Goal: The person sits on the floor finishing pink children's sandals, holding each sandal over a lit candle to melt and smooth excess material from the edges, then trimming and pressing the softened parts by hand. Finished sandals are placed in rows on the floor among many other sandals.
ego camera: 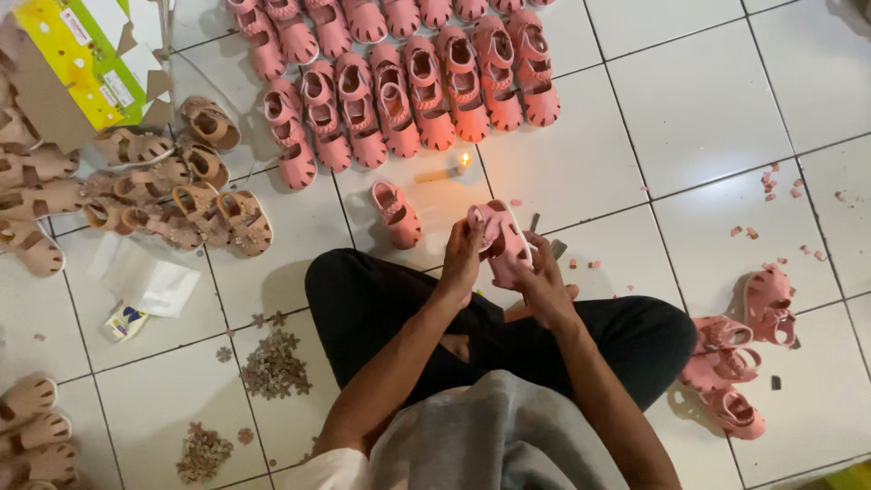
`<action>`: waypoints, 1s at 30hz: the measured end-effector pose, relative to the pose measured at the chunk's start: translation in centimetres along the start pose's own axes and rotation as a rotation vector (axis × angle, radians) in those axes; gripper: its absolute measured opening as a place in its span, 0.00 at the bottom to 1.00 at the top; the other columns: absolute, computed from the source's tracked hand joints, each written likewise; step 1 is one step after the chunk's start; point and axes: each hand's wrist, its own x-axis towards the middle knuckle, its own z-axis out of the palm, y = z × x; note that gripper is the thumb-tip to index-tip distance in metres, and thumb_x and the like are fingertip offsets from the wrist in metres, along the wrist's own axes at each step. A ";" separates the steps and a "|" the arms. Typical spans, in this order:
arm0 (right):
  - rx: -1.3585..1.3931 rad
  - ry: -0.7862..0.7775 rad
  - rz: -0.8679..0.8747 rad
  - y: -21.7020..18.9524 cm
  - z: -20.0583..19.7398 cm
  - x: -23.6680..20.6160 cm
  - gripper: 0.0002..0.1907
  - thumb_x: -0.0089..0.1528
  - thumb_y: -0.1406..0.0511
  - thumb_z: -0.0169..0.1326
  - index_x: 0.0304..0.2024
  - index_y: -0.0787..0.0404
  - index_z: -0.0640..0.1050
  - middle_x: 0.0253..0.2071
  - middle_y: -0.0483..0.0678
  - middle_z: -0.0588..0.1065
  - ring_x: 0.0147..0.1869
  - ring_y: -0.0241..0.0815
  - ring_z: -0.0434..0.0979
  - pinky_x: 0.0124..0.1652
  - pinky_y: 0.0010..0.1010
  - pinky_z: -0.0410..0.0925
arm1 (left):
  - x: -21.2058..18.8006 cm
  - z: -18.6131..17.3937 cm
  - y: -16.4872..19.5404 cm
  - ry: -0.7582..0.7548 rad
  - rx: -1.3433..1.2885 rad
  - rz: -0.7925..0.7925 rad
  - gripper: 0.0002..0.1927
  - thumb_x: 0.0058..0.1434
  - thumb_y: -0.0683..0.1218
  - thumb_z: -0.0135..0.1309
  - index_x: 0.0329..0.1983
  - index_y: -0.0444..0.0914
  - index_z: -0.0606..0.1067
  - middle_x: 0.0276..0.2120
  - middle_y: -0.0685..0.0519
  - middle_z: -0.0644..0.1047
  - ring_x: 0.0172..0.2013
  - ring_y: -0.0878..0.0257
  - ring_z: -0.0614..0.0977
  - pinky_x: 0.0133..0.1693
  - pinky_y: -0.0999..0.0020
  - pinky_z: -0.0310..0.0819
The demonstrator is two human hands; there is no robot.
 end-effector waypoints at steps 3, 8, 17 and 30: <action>0.157 0.020 0.028 1.6 -0.3 -0.4 0.29 0.68 0.56 0.49 0.66 0.63 0.59 0.59 0.55 0.68 0.59 0.52 0.76 0.49 0.50 0.77 | -0.5 -0.2 0.2 -0.042 0.040 0.045 0.30 0.69 0.65 0.46 0.57 0.35 0.70 0.45 0.50 0.75 0.47 0.64 0.78 0.49 0.66 0.75; 0.059 0.078 0.048 1.5 0.4 -0.3 0.29 0.71 0.53 0.39 0.70 0.58 0.59 0.60 0.54 0.68 0.58 0.50 0.76 0.47 0.47 0.76 | -1.3 -0.4 0.8 -0.094 0.043 0.034 0.30 0.70 0.65 0.48 0.56 0.35 0.71 0.42 0.51 0.74 0.43 0.65 0.76 0.47 0.67 0.75; -0.243 0.128 -0.148 -1.0 1.8 -0.7 0.34 0.71 0.49 0.37 0.77 0.54 0.55 0.60 0.53 0.66 0.56 0.46 0.72 0.46 0.37 0.73 | -0.1 -2.4 1.8 -0.024 0.079 0.135 0.34 0.72 0.62 0.39 0.74 0.38 0.62 0.67 0.49 0.68 0.63 0.57 0.70 0.63 0.60 0.63; -1.027 0.134 -0.592 -7.9 6.9 10.7 0.29 0.74 0.53 0.39 0.73 0.60 0.65 0.60 0.60 0.73 0.52 0.52 0.71 0.53 0.42 0.69 | 5.5 -3.5 9.5 0.012 0.216 0.479 0.32 0.77 0.56 0.27 0.80 0.40 0.47 0.80 0.46 0.48 0.78 0.53 0.48 0.74 0.60 0.38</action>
